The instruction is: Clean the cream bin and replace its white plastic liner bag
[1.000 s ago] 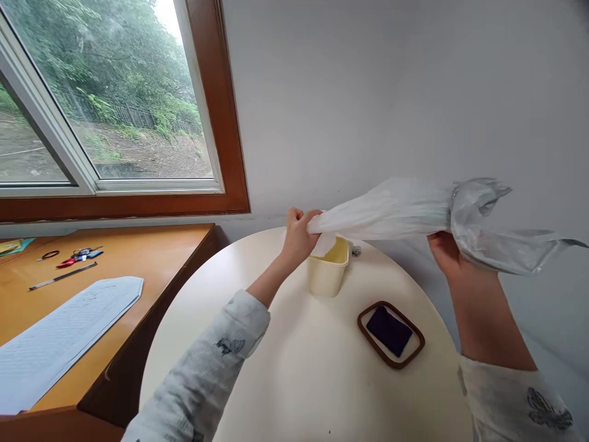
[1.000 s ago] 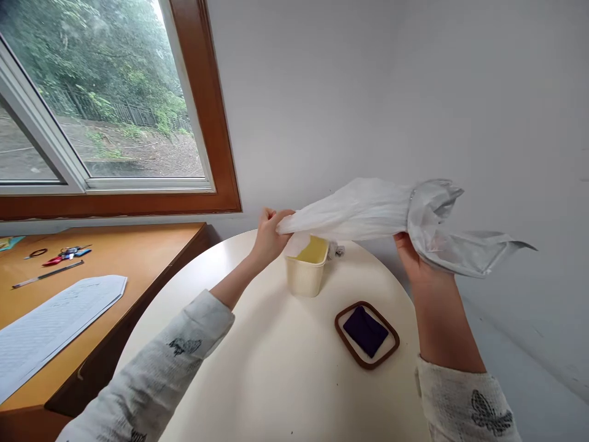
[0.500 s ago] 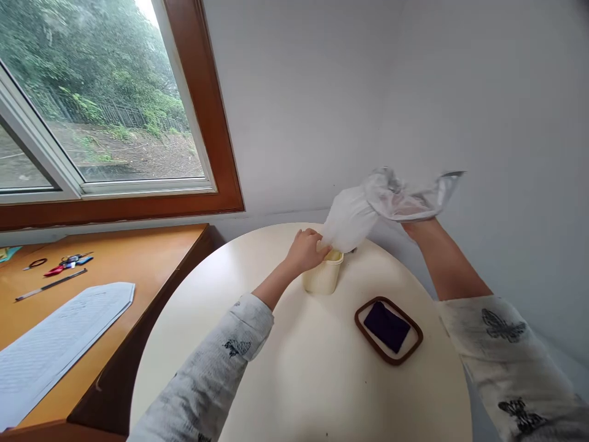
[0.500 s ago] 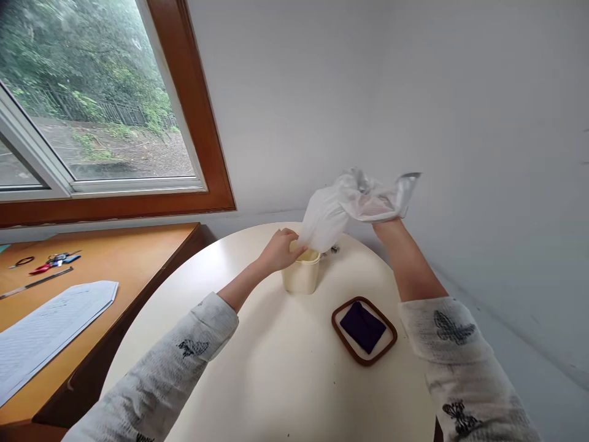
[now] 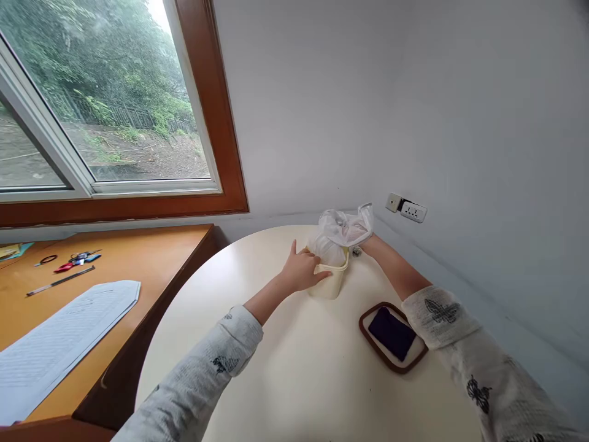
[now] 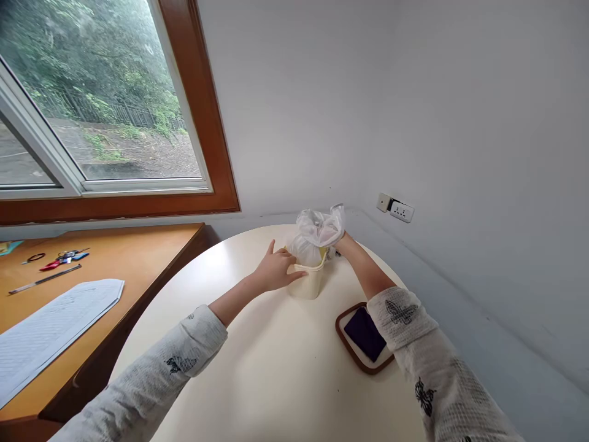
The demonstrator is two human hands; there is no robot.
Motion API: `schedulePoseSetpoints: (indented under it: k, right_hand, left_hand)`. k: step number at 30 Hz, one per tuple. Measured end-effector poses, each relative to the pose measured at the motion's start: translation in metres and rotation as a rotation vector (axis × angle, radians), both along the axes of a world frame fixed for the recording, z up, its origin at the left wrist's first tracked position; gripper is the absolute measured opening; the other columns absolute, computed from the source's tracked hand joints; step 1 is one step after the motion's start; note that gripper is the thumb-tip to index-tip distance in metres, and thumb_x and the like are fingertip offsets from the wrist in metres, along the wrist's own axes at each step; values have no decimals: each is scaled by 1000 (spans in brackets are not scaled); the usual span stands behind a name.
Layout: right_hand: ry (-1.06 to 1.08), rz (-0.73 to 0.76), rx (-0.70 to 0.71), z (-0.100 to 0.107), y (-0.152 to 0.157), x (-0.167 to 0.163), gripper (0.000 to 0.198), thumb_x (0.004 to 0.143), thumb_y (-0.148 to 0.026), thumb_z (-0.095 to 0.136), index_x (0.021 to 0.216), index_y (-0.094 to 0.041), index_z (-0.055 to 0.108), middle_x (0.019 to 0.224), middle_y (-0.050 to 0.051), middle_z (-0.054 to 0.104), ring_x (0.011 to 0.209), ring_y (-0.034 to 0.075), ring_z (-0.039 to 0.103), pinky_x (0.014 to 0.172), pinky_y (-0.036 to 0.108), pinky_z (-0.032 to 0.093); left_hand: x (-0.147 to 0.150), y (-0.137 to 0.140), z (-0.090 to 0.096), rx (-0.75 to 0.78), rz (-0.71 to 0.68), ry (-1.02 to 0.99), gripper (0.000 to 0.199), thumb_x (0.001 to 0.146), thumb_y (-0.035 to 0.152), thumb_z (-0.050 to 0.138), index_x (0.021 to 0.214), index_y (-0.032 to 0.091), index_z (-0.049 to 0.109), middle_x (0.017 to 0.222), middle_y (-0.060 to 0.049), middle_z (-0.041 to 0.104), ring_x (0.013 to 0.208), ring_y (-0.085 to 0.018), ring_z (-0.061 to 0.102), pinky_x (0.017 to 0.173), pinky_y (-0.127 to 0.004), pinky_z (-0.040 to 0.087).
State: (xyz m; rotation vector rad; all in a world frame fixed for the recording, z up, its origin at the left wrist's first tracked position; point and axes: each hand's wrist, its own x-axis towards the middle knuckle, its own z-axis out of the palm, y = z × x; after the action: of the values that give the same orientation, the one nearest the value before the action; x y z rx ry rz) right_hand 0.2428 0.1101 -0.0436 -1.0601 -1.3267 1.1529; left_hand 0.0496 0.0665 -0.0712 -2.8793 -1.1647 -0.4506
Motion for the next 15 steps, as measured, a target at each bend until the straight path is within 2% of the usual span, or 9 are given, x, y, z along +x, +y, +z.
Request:
schedulePoseSetpoints:
  k: [5,9,12,15]
  right_hand:
    - [-30,86,22,0,-14,-4,37,60,-29,73,96,-23,63,93,2,67,87,19,57,86,37,40]
    - [-24,224,45,1,-24,-12,34,65,-30,70,97,-21,63,91,2,67,82,17,56,80,34,43]
    - [-18,347,57,2,-31,-21,37,65,-29,70,101,-19,62,89,2,67,80,17,57,78,34,44]
    - [-13,443,96,7,-40,-31,43,66,-27,70,107,-20,60,97,3,66,83,17,58,82,35,43]
  left_hand:
    - [-22,-5,5,-27,-150,-14,39,85,48,41,70,18,61,68,-4,64,81,-21,57,103,-43,21]
    - [-45,-16,14,-141,-221,-61,36,79,48,51,58,20,54,52,2,53,68,-18,53,100,-40,26]
    - [-62,-26,26,-306,-232,-129,30,70,50,60,63,20,58,58,3,55,66,-16,52,94,-36,33]
    - [-74,-32,40,-435,-180,-247,30,75,49,54,71,20,61,68,2,59,64,-14,53,81,-33,41]
